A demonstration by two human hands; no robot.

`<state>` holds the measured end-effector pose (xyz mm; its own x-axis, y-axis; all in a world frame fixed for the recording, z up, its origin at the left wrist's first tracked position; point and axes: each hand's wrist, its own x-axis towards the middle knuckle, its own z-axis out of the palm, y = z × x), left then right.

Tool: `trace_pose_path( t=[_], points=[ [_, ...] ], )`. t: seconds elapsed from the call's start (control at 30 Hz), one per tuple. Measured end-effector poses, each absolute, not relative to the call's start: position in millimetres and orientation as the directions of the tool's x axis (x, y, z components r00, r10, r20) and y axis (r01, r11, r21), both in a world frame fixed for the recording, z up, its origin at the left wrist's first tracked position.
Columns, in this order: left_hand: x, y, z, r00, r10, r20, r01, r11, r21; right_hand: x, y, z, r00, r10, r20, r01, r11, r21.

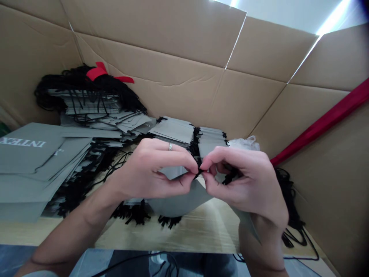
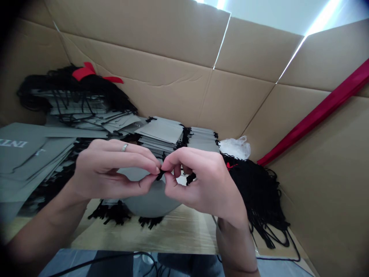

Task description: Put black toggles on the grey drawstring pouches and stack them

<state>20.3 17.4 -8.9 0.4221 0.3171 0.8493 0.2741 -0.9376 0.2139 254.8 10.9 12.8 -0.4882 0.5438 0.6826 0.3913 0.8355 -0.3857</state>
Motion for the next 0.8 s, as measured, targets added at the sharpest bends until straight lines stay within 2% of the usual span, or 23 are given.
trace_pose_path(
  t=[0.13, 0.23, 0.4, 0.5, 0.6, 0.8],
  points=[
    [16.9, 20.3, -7.9, 0.419, 0.422, 0.804, 0.185, -0.907, 0.38, 253.0, 13.6, 14.5, -0.505, 0.623, 0.598, 0.271, 0.772, -0.576],
    [14.9, 23.2, -7.4, 0.423, 0.431, 0.797, 0.166, -0.902, 0.4, 251.5, 12.4, 15.4, -0.493, 0.634, 0.596, 0.3, 0.767, -0.568],
    [17.0, 20.0, -5.8, 0.462, 0.376, 0.803, 0.311, -0.917, 0.251, 253.6, 6.8, 15.8, -0.511, 0.543, 0.666, 0.448, 0.83, -0.333],
    [18.4, 17.8, -5.8, 0.523, 0.349, 0.778, 0.373, -0.914, 0.16, 255.3, 7.1, 14.5, -0.535, 0.514, 0.671, 0.485, 0.837, -0.255],
    [17.5, 18.0, -7.4, 0.553, 0.318, 0.77, 0.405, -0.91, 0.085, 256.2, 9.0, 12.5, -0.531, 0.508, 0.678, 0.517, 0.828, -0.216],
    [14.0, 17.2, -10.3, 0.606, 0.232, 0.761, 0.421, -0.905, -0.059, 254.2, 11.8, 9.3, -0.511, 0.529, 0.677, 0.524, 0.816, -0.242]
  ],
)
